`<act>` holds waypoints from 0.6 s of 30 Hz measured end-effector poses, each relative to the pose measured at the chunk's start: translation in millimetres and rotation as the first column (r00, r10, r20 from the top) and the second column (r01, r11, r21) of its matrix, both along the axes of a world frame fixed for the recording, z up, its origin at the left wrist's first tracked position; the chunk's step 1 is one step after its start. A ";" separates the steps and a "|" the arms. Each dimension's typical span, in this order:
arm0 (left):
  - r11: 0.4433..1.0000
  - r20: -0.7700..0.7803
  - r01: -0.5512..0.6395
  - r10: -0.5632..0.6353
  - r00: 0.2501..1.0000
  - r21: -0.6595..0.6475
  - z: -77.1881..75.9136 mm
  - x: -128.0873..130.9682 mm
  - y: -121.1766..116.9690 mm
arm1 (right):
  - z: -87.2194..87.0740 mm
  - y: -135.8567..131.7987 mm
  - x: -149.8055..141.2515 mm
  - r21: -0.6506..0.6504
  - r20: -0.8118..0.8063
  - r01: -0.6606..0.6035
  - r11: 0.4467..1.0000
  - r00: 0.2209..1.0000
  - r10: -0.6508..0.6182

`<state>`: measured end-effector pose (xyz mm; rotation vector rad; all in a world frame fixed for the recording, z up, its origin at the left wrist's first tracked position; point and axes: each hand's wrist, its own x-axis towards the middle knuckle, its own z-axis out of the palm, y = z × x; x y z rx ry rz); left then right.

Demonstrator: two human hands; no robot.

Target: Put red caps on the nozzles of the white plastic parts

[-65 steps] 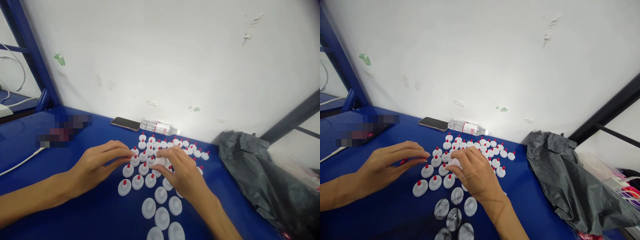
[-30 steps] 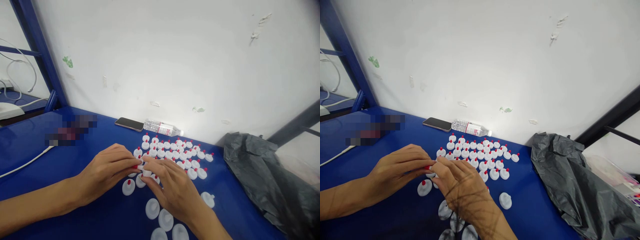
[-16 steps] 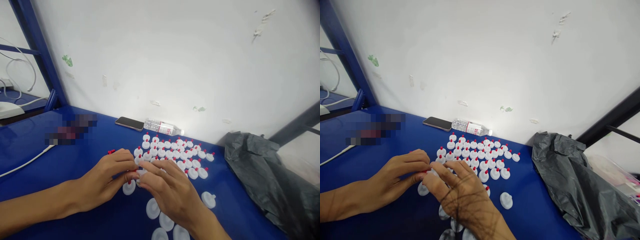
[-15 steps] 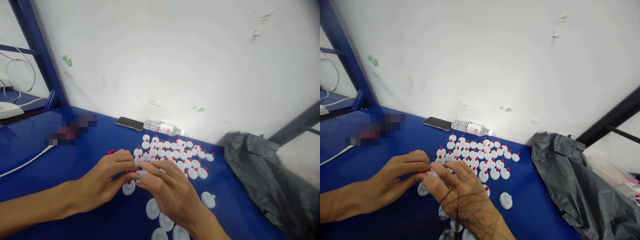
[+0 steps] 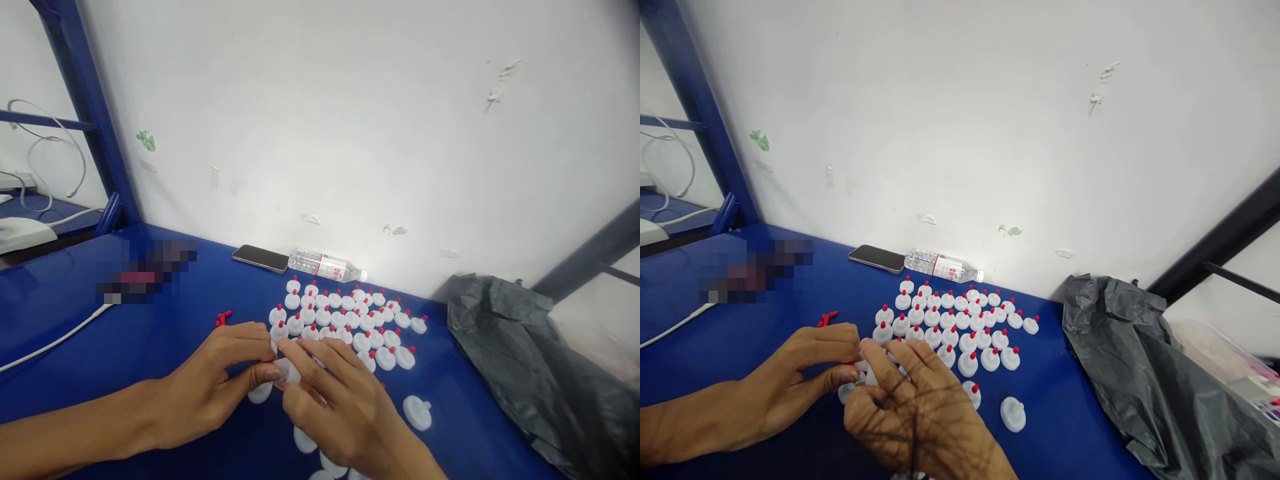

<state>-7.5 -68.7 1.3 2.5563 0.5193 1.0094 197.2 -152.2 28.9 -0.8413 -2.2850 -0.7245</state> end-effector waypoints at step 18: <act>0.897 0.106 -0.406 0.393 0.914 0.177 42.0 -16.2 40.7 | 37.9 -8.6 63.2 -0.025 -0.308 0.204 0.979 0.930 -0.202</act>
